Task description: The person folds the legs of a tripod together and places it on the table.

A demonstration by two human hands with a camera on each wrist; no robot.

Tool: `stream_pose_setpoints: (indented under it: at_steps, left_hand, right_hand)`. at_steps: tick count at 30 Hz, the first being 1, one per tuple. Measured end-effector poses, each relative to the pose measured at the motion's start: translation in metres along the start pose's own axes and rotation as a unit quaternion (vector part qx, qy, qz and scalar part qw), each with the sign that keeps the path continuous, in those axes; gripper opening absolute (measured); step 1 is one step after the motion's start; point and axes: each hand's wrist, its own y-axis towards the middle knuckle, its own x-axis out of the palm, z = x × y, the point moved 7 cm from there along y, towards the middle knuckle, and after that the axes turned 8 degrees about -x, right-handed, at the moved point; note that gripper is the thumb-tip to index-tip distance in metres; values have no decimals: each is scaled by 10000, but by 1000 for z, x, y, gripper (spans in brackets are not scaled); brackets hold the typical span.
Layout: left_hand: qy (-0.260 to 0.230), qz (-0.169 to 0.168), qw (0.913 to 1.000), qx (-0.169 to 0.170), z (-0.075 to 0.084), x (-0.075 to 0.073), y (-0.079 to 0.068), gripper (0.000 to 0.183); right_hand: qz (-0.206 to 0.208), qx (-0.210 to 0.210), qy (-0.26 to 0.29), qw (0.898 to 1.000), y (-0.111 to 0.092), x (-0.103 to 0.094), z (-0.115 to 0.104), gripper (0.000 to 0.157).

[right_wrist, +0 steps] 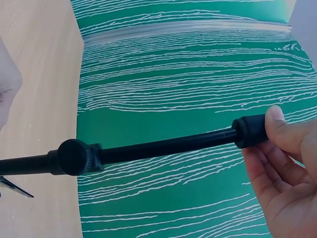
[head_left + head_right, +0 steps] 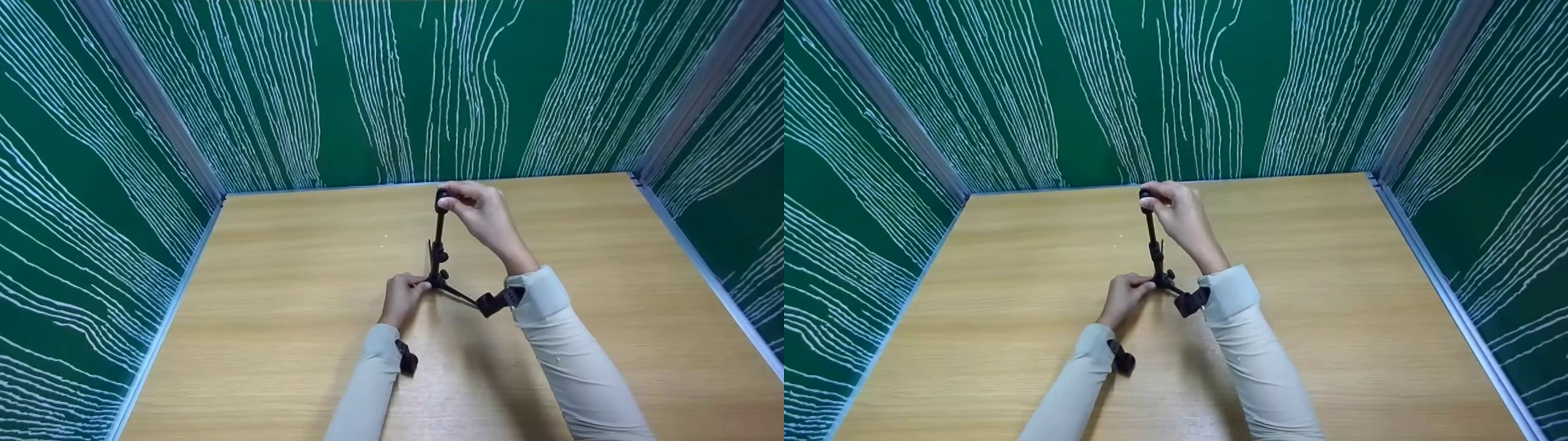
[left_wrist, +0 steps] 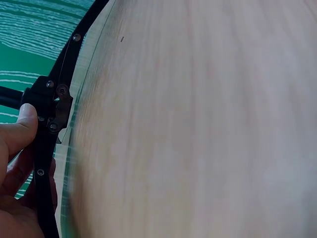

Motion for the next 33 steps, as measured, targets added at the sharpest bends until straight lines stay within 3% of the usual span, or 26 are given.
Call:
stream_pose_setpoints:
  at_steps: [12, 33]
  left_hand:
    - [77, 46, 9995, 296, 4, -1, 0, 12]
    - [43, 57, 9998, 207, 3, -3, -2, 14]
  right_hand:
    - [55, 309, 93, 9995, -2, 0, 3, 23]
    - [-18, 290, 305, 9991, -4, 2, 8, 26]
